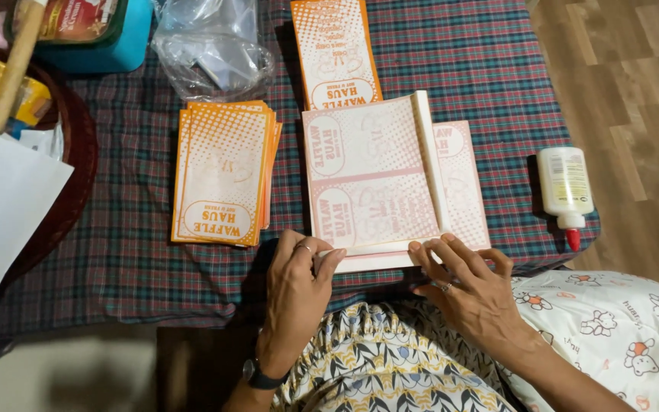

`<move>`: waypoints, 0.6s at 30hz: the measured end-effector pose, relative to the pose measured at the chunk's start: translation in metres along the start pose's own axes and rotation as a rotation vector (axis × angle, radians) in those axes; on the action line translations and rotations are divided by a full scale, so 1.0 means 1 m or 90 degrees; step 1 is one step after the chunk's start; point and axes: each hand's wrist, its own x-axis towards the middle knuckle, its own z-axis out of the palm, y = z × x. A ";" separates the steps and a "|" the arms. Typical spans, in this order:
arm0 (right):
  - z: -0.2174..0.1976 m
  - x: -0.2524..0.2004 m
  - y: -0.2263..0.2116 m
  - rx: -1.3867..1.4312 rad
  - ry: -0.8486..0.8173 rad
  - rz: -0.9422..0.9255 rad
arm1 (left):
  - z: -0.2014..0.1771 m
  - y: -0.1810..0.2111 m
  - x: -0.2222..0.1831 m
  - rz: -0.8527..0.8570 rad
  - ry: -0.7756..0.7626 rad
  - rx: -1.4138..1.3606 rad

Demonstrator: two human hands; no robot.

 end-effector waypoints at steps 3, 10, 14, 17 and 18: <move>-0.001 0.000 -0.002 -0.009 -0.001 0.000 | 0.000 -0.006 -0.003 -0.027 0.014 -0.020; 0.000 0.000 -0.002 -0.028 0.022 -0.009 | 0.001 -0.013 -0.002 0.012 0.040 -0.018; -0.008 0.008 -0.006 -0.041 0.013 -0.005 | 0.000 -0.011 0.000 0.016 0.044 -0.022; -0.011 0.013 -0.009 -0.029 0.032 0.003 | 0.001 -0.010 0.000 0.019 0.042 -0.023; -0.013 0.016 -0.009 -0.033 0.040 -0.005 | 0.002 -0.010 0.000 0.022 0.043 -0.026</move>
